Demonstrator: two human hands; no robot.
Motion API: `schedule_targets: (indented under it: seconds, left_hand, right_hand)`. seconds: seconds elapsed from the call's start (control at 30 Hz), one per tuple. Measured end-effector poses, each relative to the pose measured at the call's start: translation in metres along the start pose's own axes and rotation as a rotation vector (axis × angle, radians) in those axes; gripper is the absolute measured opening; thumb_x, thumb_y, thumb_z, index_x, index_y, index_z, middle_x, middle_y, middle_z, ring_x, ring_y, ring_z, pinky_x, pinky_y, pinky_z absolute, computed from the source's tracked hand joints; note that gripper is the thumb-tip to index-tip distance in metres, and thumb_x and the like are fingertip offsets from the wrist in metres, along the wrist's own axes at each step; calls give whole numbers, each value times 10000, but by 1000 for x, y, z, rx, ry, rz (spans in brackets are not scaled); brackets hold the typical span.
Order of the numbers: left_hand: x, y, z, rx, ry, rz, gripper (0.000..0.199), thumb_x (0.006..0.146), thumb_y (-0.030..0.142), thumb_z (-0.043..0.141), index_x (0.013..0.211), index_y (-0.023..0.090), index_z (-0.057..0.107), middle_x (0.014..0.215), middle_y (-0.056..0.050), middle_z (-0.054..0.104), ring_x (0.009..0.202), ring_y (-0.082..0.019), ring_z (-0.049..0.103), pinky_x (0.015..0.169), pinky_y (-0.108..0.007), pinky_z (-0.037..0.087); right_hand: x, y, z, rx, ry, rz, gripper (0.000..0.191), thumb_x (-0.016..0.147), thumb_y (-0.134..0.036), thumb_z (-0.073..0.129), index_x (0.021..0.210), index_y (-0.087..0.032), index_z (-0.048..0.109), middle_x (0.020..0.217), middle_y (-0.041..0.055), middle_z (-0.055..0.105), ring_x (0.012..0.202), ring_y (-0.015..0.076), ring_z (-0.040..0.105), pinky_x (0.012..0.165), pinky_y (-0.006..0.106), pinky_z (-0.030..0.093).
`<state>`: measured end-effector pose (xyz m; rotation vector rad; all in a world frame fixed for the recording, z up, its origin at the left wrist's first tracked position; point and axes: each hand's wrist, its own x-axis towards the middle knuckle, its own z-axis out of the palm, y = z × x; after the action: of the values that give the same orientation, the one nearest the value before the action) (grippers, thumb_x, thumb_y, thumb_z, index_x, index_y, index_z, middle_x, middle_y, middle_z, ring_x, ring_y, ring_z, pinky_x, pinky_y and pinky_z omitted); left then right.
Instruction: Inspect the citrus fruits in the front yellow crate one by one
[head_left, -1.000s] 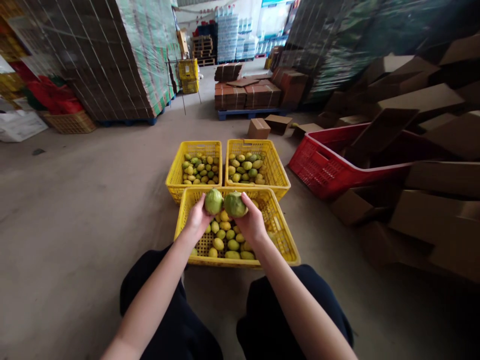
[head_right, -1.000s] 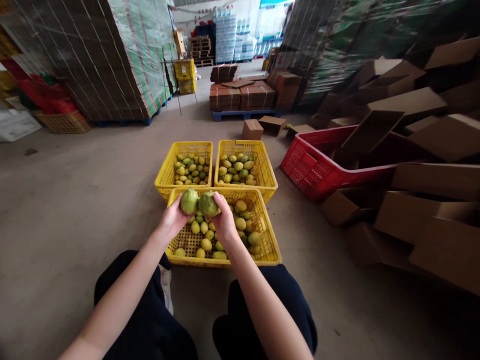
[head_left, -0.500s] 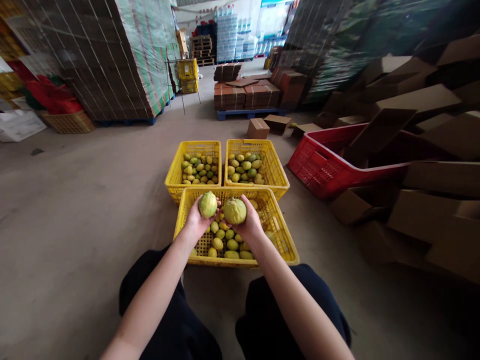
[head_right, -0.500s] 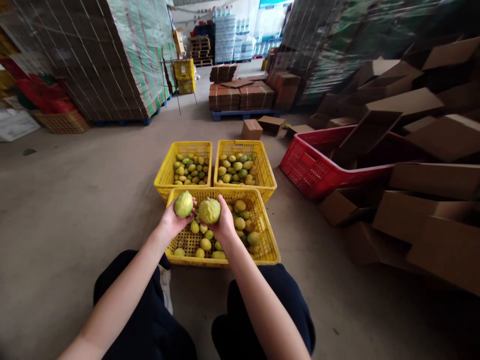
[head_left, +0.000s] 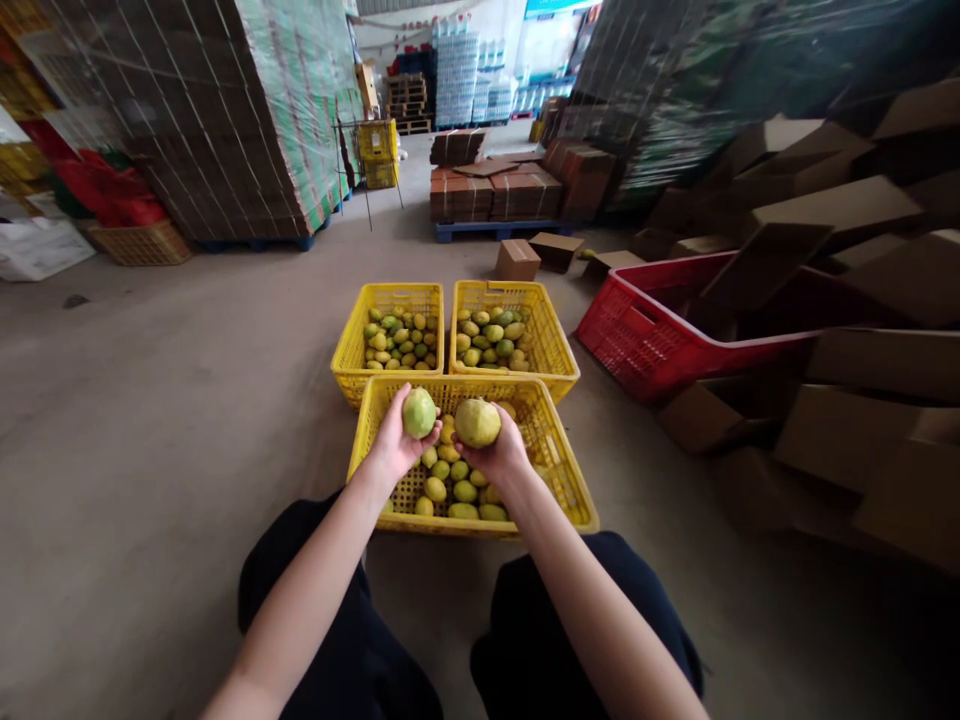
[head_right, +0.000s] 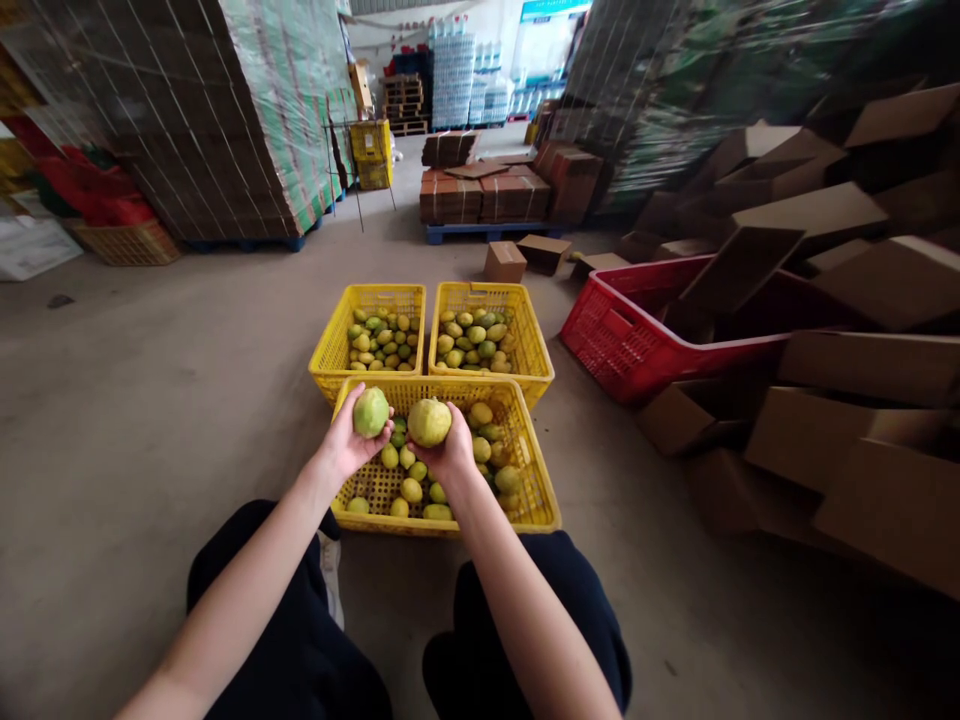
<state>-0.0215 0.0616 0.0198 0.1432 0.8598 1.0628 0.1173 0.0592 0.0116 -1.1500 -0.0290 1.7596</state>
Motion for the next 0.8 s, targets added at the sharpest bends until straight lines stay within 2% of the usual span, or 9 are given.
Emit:
schedule_targets:
  seconds: [0.13,0.27,0.4,0.5,0.6,0.7,0.8]
  left_hand:
    - [7,-4,-4,-40,-26,41,313,916,291,387,812,105,616,713,-78,656,555,-118,596,506,-206,499]
    - [7,-2,-3,-69,19,89,224,883,293,450,803,145,597,728,-40,653,563,-127,603,528,-235,507]
    - [2,1,-1,-101,95,36,216,820,345,544,727,151,559,605,-26,576,547,-143,593,493,-235,493]
    - [0,2,1,-176,119,-36,258,872,310,434,727,137,559,630,-61,589,563,-148,598,483,-236,500]
    - [1,0,1,-236,145,-53,314,908,301,350,750,130,562,684,-83,606,623,-157,619,544,-272,545]
    - [5,-2,0,-246,152,38,219,872,334,491,761,154,546,707,-43,594,650,-143,612,585,-272,562]
    - [8,-1,-3,-220,176,147,121,789,235,642,782,167,543,709,-2,575,619,-99,580,558,-200,540]
  right_hand:
    - [5,4,-3,-16,-27,-34,253,890,-375,359,857,-197,537,559,20,617,449,183,578,336,250,399]
    - [9,5,-3,-20,33,-73,184,873,-374,430,843,-215,520,551,-18,599,458,161,573,351,237,403]
    - [8,3,-3,-1,20,-42,171,857,-371,444,821,-222,519,557,-18,607,468,167,578,398,264,436]
    - [6,3,-3,-25,-5,5,236,869,-378,390,817,-203,538,556,11,612,462,182,580,393,272,423]
    - [3,4,-2,-47,2,35,305,891,-374,326,813,-185,552,565,31,615,457,183,578,401,283,432]
    - [2,6,0,-49,34,16,246,882,-355,376,783,-195,534,567,15,606,479,171,578,437,287,460]
    - [1,7,3,-28,73,-52,137,836,-321,475,758,-214,512,558,-20,584,500,153,564,483,293,493]
